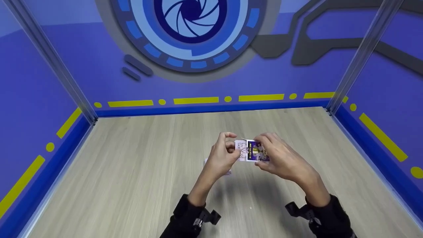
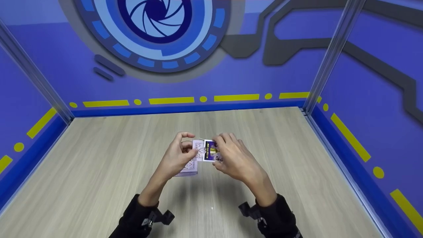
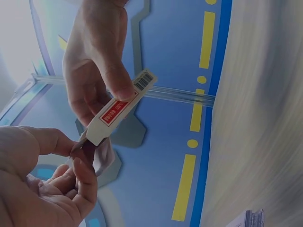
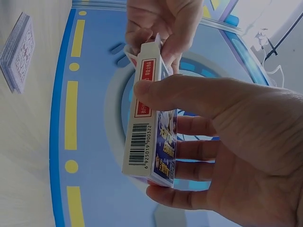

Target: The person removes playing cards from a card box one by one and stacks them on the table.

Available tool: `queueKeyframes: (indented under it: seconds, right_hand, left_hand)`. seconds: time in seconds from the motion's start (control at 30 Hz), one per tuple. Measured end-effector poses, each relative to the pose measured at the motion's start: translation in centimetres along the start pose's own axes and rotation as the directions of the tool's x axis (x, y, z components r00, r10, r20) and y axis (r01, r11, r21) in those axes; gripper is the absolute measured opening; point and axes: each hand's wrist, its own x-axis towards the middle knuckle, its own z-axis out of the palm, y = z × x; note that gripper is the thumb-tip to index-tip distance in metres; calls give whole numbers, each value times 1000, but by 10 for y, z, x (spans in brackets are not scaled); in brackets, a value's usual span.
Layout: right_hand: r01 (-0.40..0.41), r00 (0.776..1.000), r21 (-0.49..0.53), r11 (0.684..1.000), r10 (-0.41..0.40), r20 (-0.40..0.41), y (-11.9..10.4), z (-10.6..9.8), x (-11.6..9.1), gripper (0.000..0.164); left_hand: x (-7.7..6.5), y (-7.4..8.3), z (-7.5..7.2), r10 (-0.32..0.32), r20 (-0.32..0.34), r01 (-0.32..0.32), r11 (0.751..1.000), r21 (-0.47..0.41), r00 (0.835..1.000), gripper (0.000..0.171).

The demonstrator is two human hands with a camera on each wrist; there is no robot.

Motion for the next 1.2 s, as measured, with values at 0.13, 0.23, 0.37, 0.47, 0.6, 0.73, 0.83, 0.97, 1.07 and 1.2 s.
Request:
queueKeyframes:
  seconds: [0.13, 0.23, 0.37, 0.47, 0.6, 0.73, 0.83, 0.97, 1.07, 1.2]
  right_hand:
    - [-34, 999, 25, 999, 34, 14, 2, -1, -1, 63]
    - [-59, 998, 40, 997, 58, 20, 3, -3, -1, 63]
    - [-73, 997, 41, 996, 72, 23, 4, -5, -1, 63]
    - [-70, 997, 34, 997, 69, 31, 4, -5, -2, 63]
    - [-66, 997, 26, 998, 64, 40, 4, -4, -2, 64]
    - [-55, 998, 27, 998, 54, 45, 4, -3, -2, 65]
    - [-43, 998, 24, 999, 41, 52, 3, -2, -1, 66]
    - [-33, 998, 24, 999, 32, 58, 3, -1, -2, 66]
    - [-32, 998, 22, 999, 30, 57, 4, -1, -2, 66]
    - [-39, 998, 12, 999, 38, 49, 6, -4, -2, 64]
  left_hand:
    - [-2, 5, -2, 39, -20, -38, 998, 45, 999, 46]
    - [-4, 8, -4, 89, -55, -83, 992, 95, 995, 46]
    - [-6, 10, -9, 122, -69, -103, 969, 225, 990, 42]
    - [-7, 10, -12, 116, -37, -97, 934, 343, 993, 41]
    - [-8, 8, -16, 137, 45, -142, 870, 472, 990, 44]
    - [-10, 5, -18, 220, 135, -256, 756, 602, 966, 63]
    - [-11, 3, -17, 267, 168, -307, 653, 692, 949, 70]
    - [-11, 1, -15, 267, 198, -321, 582, 747, 943, 69]
    - [-10, 1, -15, 246, 209, -316, 573, 757, 947, 68]
    - [-9, 2, -18, 235, 199, -302, 588, 750, 951, 65]
